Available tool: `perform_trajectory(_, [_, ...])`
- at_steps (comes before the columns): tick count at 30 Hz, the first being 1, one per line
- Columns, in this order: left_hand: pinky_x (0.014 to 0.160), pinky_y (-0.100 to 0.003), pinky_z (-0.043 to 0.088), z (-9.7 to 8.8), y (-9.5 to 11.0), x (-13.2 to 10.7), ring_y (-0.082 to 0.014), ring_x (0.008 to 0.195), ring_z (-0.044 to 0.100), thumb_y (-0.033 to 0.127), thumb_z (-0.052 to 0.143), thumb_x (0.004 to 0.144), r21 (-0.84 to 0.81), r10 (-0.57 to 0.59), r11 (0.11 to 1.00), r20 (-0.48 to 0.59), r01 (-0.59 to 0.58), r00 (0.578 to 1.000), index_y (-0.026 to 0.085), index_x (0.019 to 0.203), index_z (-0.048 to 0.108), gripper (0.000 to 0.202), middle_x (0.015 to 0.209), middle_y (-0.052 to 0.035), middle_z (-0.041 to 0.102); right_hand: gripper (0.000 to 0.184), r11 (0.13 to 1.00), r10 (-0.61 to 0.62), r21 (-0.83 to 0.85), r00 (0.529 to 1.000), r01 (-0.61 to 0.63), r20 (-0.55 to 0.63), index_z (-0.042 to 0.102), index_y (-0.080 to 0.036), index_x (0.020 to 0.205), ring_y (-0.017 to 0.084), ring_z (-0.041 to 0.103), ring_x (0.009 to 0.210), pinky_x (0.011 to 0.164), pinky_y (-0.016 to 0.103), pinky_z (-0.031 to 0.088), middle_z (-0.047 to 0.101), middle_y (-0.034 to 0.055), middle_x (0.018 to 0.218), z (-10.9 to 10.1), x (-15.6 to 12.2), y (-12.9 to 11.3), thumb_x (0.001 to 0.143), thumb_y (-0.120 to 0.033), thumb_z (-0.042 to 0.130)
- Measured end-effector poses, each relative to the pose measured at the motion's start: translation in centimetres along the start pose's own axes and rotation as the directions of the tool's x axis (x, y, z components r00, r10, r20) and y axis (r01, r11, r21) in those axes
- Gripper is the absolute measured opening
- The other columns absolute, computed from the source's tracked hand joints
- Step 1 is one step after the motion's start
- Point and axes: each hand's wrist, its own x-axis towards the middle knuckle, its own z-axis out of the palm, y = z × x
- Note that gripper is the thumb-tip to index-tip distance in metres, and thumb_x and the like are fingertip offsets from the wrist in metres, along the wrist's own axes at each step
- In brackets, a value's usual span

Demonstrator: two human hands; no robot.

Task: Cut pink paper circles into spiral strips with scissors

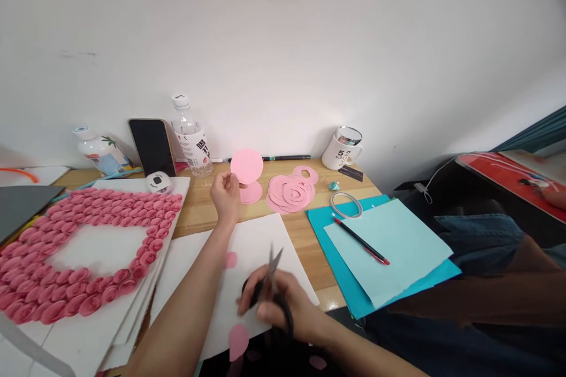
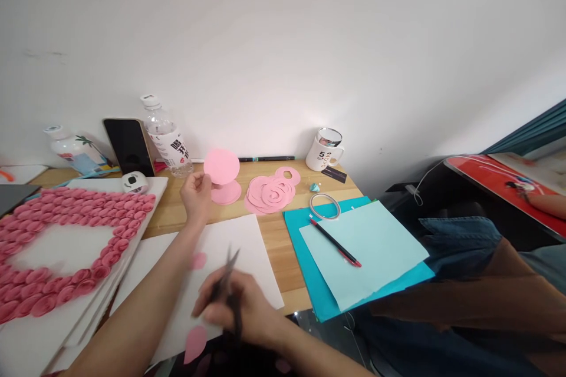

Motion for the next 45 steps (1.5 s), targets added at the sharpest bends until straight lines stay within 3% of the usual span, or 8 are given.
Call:
perform_trajectory(3, [0.052, -0.020, 0.047, 0.2, -0.1, -0.2, -0.0098, 0.047, 0.061, 0.023, 0.053, 0.074, -0.039, 0.009, 0.999, 0.014, -0.008, 1.000, 0.015, 0.075, 0.053, 0.009, 0.062, 0.0017, 0.060, 0.034, 0.943, -0.226, -0.298, 0.942, 0.147, -0.250, 0.056, -0.017, 0.092, 0.021, 0.053, 0.086, 0.080, 0.035, 0.041, 0.057, 0.0091, 0.092, -2.0, 0.3, -0.3, 0.080, -0.049, 0.055])
perform_trajectory(11, [0.050, -0.020, 0.046, 0.2, -0.6, -0.5, -0.0097, 0.045, 0.060, 0.024, 0.056, 0.071, -0.126, -0.032, 0.991, 0.032, 0.036, 0.999, 0.014, 0.074, 0.054, 0.010, 0.059, 0.0030, 0.059, 0.025, 0.901, -0.129, -0.433, 0.959, 0.007, -0.251, 0.053, -0.018, 0.093, 0.018, 0.049, 0.082, 0.075, 0.031, 0.039, 0.053, 0.0064, 0.092, -1.9, -1.2, -0.1, 0.083, -0.041, 0.052])
perform_trajectory(17, [0.050, -0.023, 0.049, 0.5, -0.8, -0.2, -0.0081, 0.047, 0.057, 0.019, 0.068, 0.056, -0.460, -0.334, 0.822, 0.089, 0.336, 0.938, 0.013, 0.066, 0.055, 0.017, 0.060, 0.0039, 0.060, 0.020, 0.931, -0.092, -0.363, 0.948, -0.027, -0.305, 0.055, -0.018, 0.083, 0.014, 0.051, 0.065, 0.063, 0.028, 0.041, 0.059, 0.0032, 0.074, -3.1, -0.1, -2.1, 0.077, -0.036, 0.060])
perform_trajectory(22, [0.053, -0.022, 0.051, 0.4, 0.1, 0.0, -0.0078, 0.054, 0.057, 0.016, 0.072, 0.050, -0.591, -0.412, 0.680, 0.182, 0.434, 0.893, 0.013, 0.061, 0.053, 0.022, 0.060, 0.0041, 0.058, 0.031, 0.930, -0.324, -0.351, 0.699, 0.111, -0.637, 0.052, -0.020, 0.088, 0.011, 0.052, 0.062, 0.061, 0.026, 0.043, 0.057, -0.0022, 0.072, -7.2, 7.0, -3.9, 0.066, -0.028, 0.071])
perform_trajectory(26, [0.054, -0.022, 0.050, 0.3, 0.7, -0.1, -0.0086, 0.059, 0.057, 0.018, 0.074, 0.051, -0.584, -0.388, 0.685, 0.215, 0.436, 0.896, 0.013, 0.060, 0.055, 0.022, 0.063, 0.0030, 0.059, 0.041, 0.962, -0.271, -0.182, 0.770, 0.202, -0.578, 0.050, -0.020, 0.093, 0.013, 0.056, 0.064, 0.060, 0.027, 0.045, 0.060, -0.0009, 0.076, -9.0, 11.5, -2.9, 0.060, -0.029, 0.074])
perform_trajectory(35, [0.045, -0.020, 0.042, 0.0, 0.7, -0.7, -0.0067, 0.045, 0.050, 0.027, 0.073, 0.058, -0.223, -0.368, 0.848, 0.405, 0.481, 0.837, 0.013, 0.070, 0.061, 0.022, 0.059, 0.0011, 0.061, 0.027, 0.948, -0.313, -0.247, 0.719, 0.199, -0.620, 0.053, -0.019, 0.081, 0.007, 0.042, 0.044, 0.041, 0.021, 0.034, 0.047, -0.0057, 0.061, -8.8, 11.7, -0.8, 0.065, -0.032, 0.071])
perform_trajectory(39, [0.036, -0.020, 0.032, 0.0, 1.0, -1.1, -0.0060, 0.034, 0.041, 0.031, 0.070, 0.062, -0.064, -0.373, 0.900, 0.398, 0.431, 0.838, 0.012, 0.048, 0.054, 0.029, 0.038, 0.0014, 0.050, 0.027, 0.944, -0.300, -0.282, 0.790, 0.168, -0.535, 0.054, -0.018, 0.081, 0.009, 0.043, 0.052, 0.048, 0.022, 0.036, 0.049, -0.0037, 0.062, -8.9, 11.3, -0.9, 0.066, -0.033, 0.071])
perform_trajectory(45, [0.046, -0.023, 0.044, 0.0, 1.8, -1.0, -0.0099, 0.044, 0.053, 0.029, 0.072, 0.061, -0.296, -0.342, 0.870, 0.213, 0.394, 0.915, 0.013, 0.055, 0.059, 0.022, 0.051, -0.0018, 0.061, 0.037, 0.959, -0.211, -0.238, 0.946, 0.152, -0.247, 0.055, -0.019, 0.092, 0.014, 0.049, 0.066, 0.061, 0.026, 0.041, 0.055, 0.0015, 0.074, -8.1, 11.2, -0.5, 0.068, -0.044, 0.069])
